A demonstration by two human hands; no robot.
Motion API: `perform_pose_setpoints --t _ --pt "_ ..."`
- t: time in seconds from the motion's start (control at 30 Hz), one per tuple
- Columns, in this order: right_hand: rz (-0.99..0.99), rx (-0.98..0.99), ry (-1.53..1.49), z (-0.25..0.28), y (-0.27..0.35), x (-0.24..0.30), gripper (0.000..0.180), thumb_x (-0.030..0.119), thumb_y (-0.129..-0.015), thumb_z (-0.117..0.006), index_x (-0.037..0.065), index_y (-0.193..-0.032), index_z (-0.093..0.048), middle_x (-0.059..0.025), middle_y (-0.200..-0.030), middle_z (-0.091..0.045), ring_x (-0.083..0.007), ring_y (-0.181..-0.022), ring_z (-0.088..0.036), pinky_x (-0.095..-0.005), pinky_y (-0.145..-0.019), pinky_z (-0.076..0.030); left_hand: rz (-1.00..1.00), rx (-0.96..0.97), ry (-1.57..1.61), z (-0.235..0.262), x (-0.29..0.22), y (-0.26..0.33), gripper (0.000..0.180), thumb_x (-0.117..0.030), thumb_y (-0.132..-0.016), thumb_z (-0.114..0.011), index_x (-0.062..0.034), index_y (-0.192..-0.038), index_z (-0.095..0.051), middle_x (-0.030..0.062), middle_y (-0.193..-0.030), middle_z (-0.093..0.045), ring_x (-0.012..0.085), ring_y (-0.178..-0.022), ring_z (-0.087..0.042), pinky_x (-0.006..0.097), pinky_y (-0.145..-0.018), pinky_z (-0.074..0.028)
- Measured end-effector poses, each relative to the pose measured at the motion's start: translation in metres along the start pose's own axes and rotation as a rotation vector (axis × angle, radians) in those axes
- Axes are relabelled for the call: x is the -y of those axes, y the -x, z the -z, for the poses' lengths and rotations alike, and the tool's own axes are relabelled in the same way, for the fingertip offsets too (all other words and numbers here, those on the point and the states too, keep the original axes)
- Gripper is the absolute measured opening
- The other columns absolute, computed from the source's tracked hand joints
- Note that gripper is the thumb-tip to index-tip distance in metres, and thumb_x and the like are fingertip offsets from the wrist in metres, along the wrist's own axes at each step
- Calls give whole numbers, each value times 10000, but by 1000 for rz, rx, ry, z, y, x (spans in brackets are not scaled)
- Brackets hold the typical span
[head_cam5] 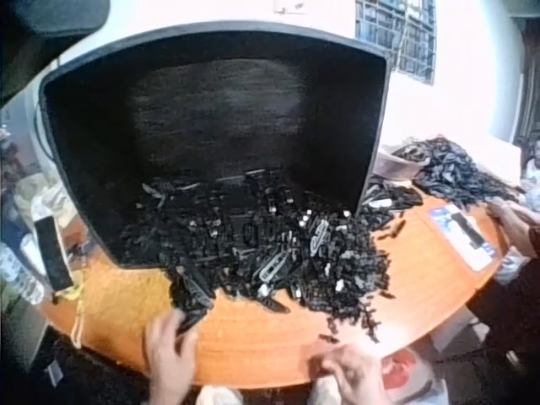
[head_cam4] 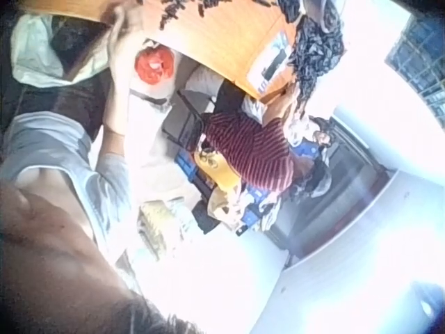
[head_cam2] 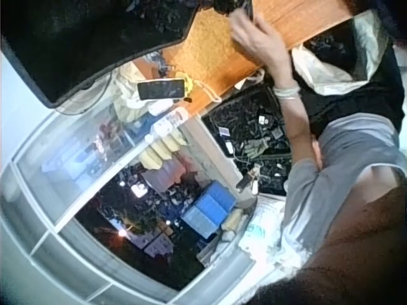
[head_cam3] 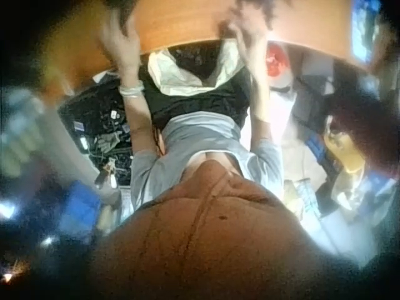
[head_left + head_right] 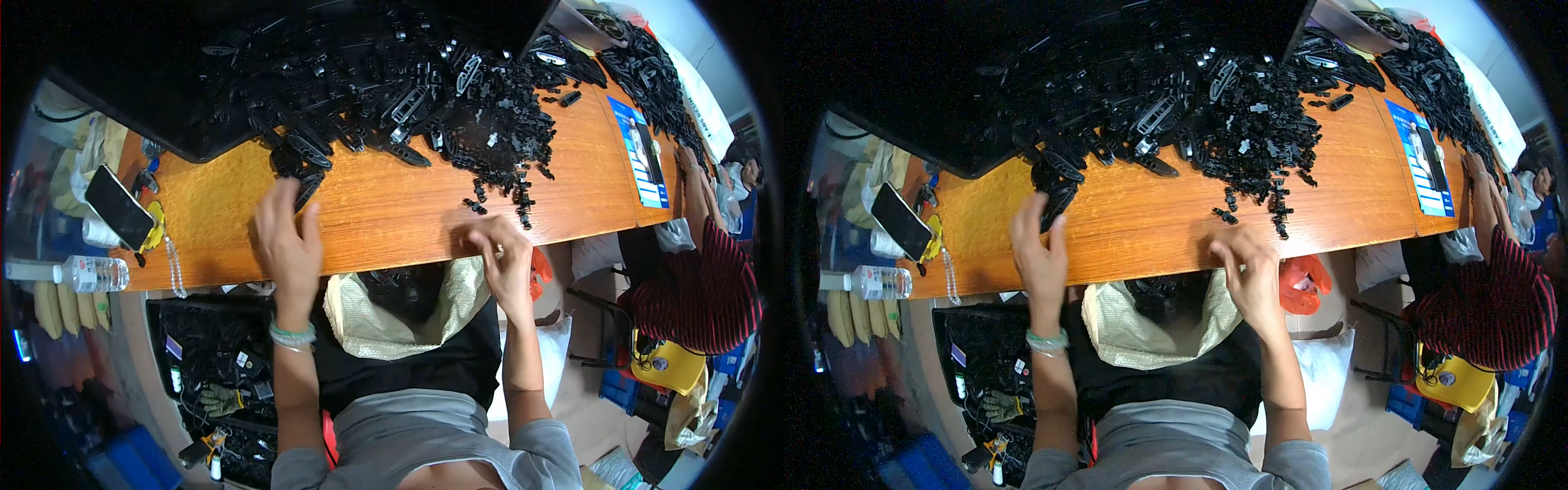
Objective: The person assembles small plastic components together by hand, empties a large bin of plastic parts onto the table, and fits more plastic pieces together.
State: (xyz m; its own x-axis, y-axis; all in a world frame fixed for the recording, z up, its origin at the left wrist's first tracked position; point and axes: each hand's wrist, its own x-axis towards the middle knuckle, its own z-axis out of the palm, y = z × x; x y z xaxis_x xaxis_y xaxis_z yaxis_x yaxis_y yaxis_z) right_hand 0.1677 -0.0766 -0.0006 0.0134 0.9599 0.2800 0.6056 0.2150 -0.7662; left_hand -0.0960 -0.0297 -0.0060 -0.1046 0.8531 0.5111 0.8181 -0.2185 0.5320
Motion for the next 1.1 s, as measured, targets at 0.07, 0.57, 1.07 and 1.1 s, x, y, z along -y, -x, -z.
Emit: perform_pose_setpoints --t 0.07,0.57,1.07,1.1 --pt "98 -160 193 -6 -18 -6 137 -9 -774 -638 -1 -908 -665 -123 -803 -587 -282 -742 -572 -347 -649 -472 33 -17 -159 1 21 -12 261 -89 -812 -642 43 -1032 -600 183 -1152 -551 332 -1093 -491 409 -940 -394" --pt "-306 -43 -1164 -22 -3 -7 193 -18 -884 -557 -63 -1066 -604 -97 -740 -627 -145 -598 -591 -237 -568 -494 -25 282 674 -20 -55 34 219 53 -746 -672 16 -951 -604 122 -843 -611 240 -740 -618 302 -642 -488" --pt "162 -120 -218 -20 11 34 182 -22 -719 -710 15 -898 -701 -85 -878 -606 -185 -805 -539 -276 -688 -438 433 598 1297 -8 -68 44 213 27 -858 -601 63 -1063 -558 96 -911 -637 127 -772 -646 227 -681 -545" --pt "163 -117 -219 -21 12 34 182 -22 -719 -710 15 -898 -701 -85 -878 -606 -185 -805 -539 -276 -688 -438 408 574 1299 -8 -68 43 212 25 -861 -597 64 -1064 -548 96 -902 -637 128 -772 -644 231 -679 -547"
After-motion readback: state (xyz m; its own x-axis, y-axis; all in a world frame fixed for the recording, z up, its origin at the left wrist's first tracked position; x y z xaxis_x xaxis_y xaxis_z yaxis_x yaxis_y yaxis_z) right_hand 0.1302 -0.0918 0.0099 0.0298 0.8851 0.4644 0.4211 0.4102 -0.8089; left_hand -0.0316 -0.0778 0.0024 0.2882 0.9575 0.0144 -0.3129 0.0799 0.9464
